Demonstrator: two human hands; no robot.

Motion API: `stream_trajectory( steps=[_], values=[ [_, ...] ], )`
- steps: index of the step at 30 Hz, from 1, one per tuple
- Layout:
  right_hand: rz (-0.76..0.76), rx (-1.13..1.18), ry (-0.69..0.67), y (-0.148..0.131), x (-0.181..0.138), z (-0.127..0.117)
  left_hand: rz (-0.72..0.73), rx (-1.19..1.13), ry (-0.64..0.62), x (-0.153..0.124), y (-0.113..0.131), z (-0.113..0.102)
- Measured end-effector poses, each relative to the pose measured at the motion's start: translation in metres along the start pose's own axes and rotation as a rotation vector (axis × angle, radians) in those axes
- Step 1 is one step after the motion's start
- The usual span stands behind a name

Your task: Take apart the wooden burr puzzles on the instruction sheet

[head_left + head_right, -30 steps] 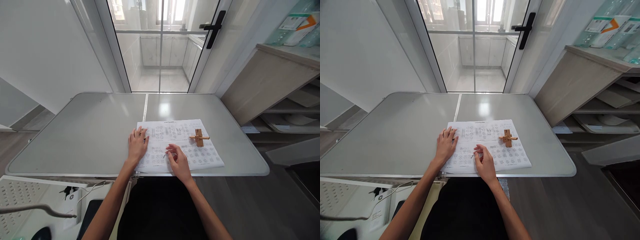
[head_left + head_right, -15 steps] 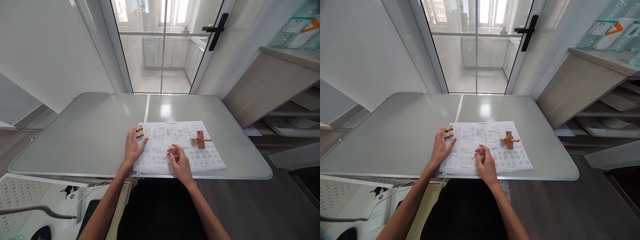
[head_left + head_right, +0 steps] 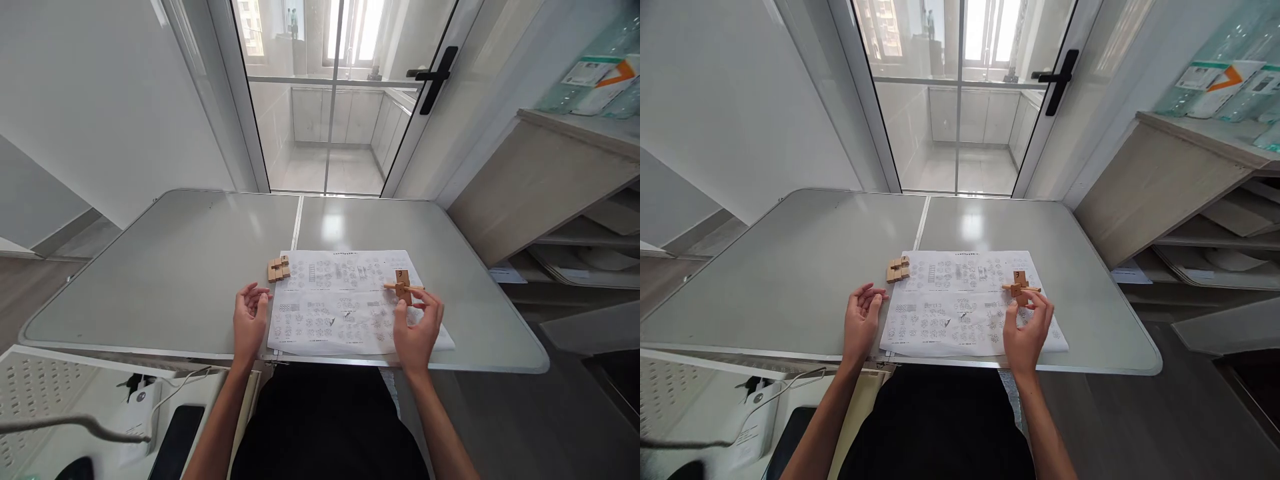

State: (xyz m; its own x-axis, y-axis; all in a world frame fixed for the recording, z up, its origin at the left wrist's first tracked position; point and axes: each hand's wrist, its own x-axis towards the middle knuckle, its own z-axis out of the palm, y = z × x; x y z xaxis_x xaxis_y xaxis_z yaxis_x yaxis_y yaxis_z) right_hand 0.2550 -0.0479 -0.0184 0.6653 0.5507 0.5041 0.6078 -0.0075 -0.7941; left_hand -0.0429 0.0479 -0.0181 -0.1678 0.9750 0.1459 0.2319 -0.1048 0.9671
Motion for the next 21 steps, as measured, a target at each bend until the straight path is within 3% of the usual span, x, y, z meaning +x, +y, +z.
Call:
stream_trajectory(
  steps=[7, 21],
  values=[
    [-0.020, -0.063, -0.079, 0.019, -0.001, 0.006, 0.048, 0.190, -0.213, -0.005, 0.008, 0.000],
    [0.154, -0.002, -0.100, 0.038, -0.002, 0.010, 0.087, 0.240, -0.236, -0.004, 0.005, 0.001]
  ],
)
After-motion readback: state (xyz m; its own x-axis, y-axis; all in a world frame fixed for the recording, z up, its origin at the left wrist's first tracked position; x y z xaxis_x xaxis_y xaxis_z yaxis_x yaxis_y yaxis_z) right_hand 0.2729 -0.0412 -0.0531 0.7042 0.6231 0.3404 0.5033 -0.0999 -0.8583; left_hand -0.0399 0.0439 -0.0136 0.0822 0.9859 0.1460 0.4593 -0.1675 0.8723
